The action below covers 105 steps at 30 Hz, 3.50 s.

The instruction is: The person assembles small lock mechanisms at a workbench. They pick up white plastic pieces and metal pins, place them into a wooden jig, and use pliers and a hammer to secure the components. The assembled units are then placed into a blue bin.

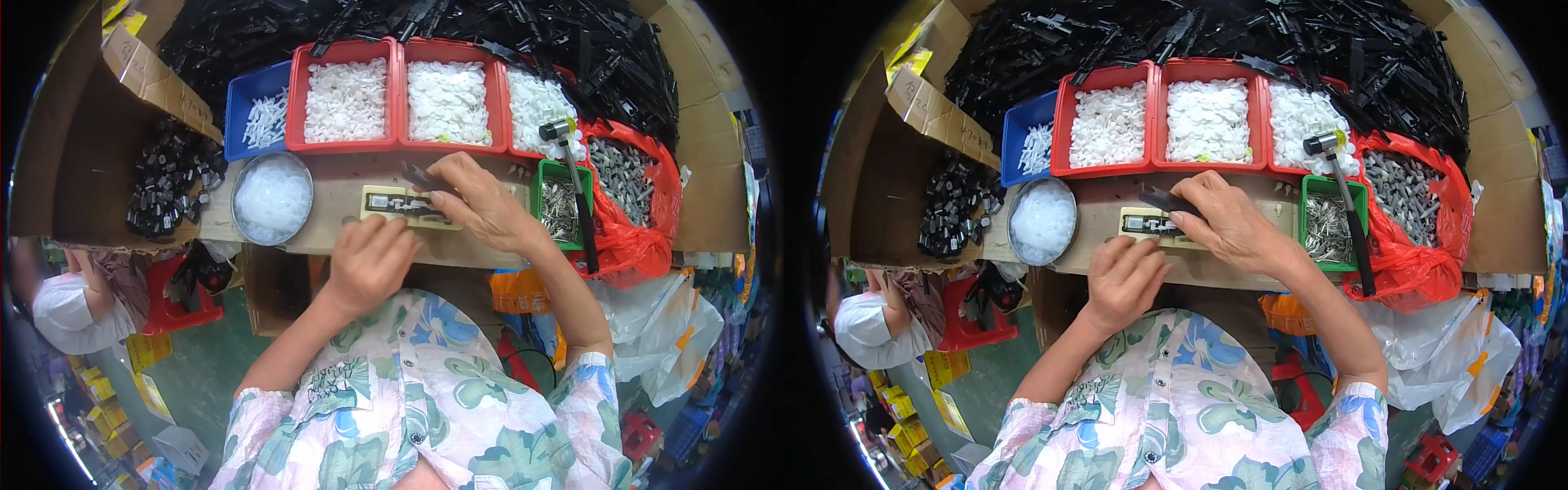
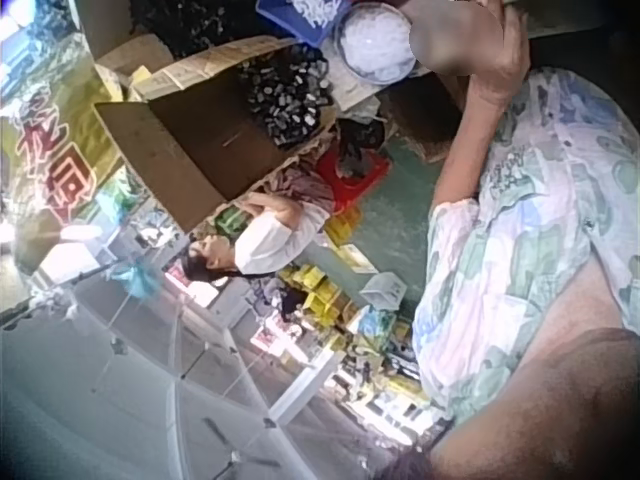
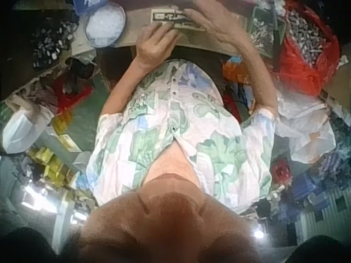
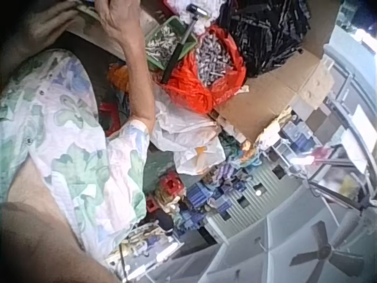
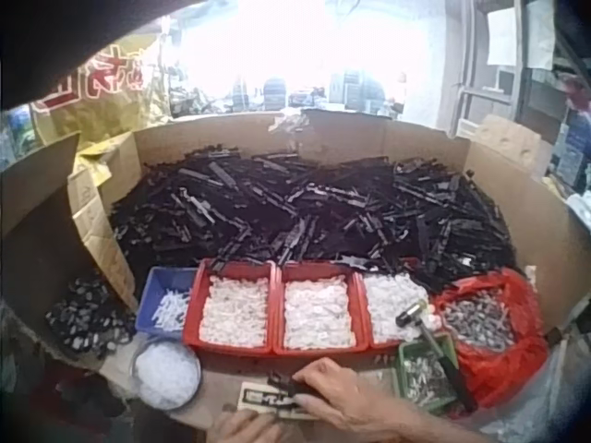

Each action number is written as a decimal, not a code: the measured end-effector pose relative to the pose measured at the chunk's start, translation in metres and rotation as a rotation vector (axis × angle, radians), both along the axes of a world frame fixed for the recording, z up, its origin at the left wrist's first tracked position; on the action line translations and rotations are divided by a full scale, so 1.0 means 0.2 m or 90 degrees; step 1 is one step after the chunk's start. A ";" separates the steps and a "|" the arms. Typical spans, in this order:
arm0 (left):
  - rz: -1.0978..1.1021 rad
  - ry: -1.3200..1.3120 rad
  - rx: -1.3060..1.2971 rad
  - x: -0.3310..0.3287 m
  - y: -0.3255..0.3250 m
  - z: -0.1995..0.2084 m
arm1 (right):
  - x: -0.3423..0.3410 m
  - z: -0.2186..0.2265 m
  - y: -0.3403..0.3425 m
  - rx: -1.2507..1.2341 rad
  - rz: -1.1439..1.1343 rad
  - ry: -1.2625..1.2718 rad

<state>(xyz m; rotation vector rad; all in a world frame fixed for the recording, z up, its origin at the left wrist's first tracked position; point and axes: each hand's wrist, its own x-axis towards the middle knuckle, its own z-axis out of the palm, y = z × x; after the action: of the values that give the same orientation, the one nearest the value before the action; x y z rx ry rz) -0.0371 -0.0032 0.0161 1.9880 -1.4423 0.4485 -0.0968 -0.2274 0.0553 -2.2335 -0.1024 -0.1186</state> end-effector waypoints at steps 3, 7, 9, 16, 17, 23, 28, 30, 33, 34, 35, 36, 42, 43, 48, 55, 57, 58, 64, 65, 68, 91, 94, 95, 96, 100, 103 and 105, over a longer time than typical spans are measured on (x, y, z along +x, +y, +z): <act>-0.009 -0.031 0.036 0.00 0.00 -0.07 | 0.00 0.02 0.02 -0.068 0.013 0.022; -0.022 -0.057 0.054 0.02 0.00 -0.11 | 0.01 0.03 0.04 -0.117 0.025 0.035; -0.028 -0.067 0.063 0.03 0.00 -0.13 | 0.02 0.03 0.05 -0.124 0.029 0.042; -0.040 -0.081 0.075 0.04 0.01 -0.14 | 0.03 0.02 0.02 -0.104 0.031 0.084; -0.040 -0.082 0.076 0.04 0.00 -0.14 | 0.03 0.02 0.02 -0.095 0.033 0.097; -0.049 -0.070 0.072 0.04 0.00 -0.14 | 0.02 0.03 0.00 -0.022 0.002 0.086; -0.049 -0.078 0.074 0.04 0.00 -0.14 | -0.01 0.04 0.01 -0.136 -0.057 -0.089; -0.053 -0.067 0.068 0.05 0.00 -0.15 | -0.03 0.03 0.05 -0.182 -0.050 -0.092; -0.055 -0.057 0.045 0.04 0.00 -0.15 | -0.05 0.00 0.13 -0.266 -0.048 -0.101; -0.057 -0.056 0.036 0.04 0.00 -0.15 | -0.05 -0.01 0.15 -0.298 -0.050 -0.091; -0.062 -0.053 0.033 0.03 0.02 -0.14 | -0.04 -0.01 0.17 -0.329 -0.052 -0.081; -0.068 -0.050 0.030 0.03 0.04 -0.14 | -0.03 -0.02 0.19 -0.335 -0.050 -0.082; -0.038 -0.023 0.002 0.03 0.12 -0.12 | 0.02 -0.02 0.25 -0.363 -0.035 -0.065; -0.031 -0.018 0.004 0.03 0.13 -0.12 | 0.03 -0.03 0.26 -0.374 -0.036 -0.062; -0.027 -0.003 0.006 0.03 0.14 -0.12 | 0.03 -0.03 0.25 -0.383 -0.028 -0.010; -0.042 -0.005 -0.012 0.04 0.11 -0.09 | 0.05 -0.04 0.27 -0.424 -0.034 -0.061; -0.034 0.015 0.002 0.03 0.12 -0.09 | 0.05 -0.04 0.27 -0.434 -0.033 -0.058; -0.032 0.026 0.007 0.02 0.11 -0.09 | 0.04 -0.04 0.27 -0.437 -0.034 -0.053; -0.013 0.024 -0.022 0.04 0.10 -0.06 | -0.02 0.01 0.08 -0.318 -0.169 -0.133; -0.017 0.026 -0.018 0.04 0.09 -0.05 | -0.05 0.04 0.00 -0.302 -0.208 -0.142; -0.035 0.028 -0.003 0.06 0.05 -0.03 | -0.20 0.08 -0.25 -0.401 -0.392 -0.144; -0.053 -0.093 0.147 0.08 -0.09 -0.17 | -0.44 0.04 0.12 -0.124 -0.227 0.027; -0.056 -0.095 0.150 0.08 -0.08 -0.18 | -0.43 0.11 0.16 -0.125 -0.237 0.013; -0.052 -0.096 0.151 0.09 -0.08 -0.18 | -0.43 0.17 0.18 -0.131 -0.252 -0.048; -0.047 -0.097 0.152 0.09 -0.07 -0.18 | -0.43 0.20 0.19 -0.135 -0.267 -0.110; -0.057 -0.102 0.133 0.08 -0.09 -0.19 | -0.44 0.10 0.21 -0.197 -0.258 -0.190; -0.059 -0.093 0.134 0.07 -0.08 -0.20 | -0.44 0.05 0.22 -0.217 -0.212 0.066; -0.051 -0.103 0.131 0.09 -0.09 -0.20 | -0.42 0.14 0.23 -0.218 -0.251 -0.072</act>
<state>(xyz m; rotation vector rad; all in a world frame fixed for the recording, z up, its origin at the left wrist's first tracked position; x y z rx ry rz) -0.0196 -0.0219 -0.0233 2.0845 -1.7222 0.4491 -0.1813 -0.1813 0.0839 -2.5639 0.2785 -0.4718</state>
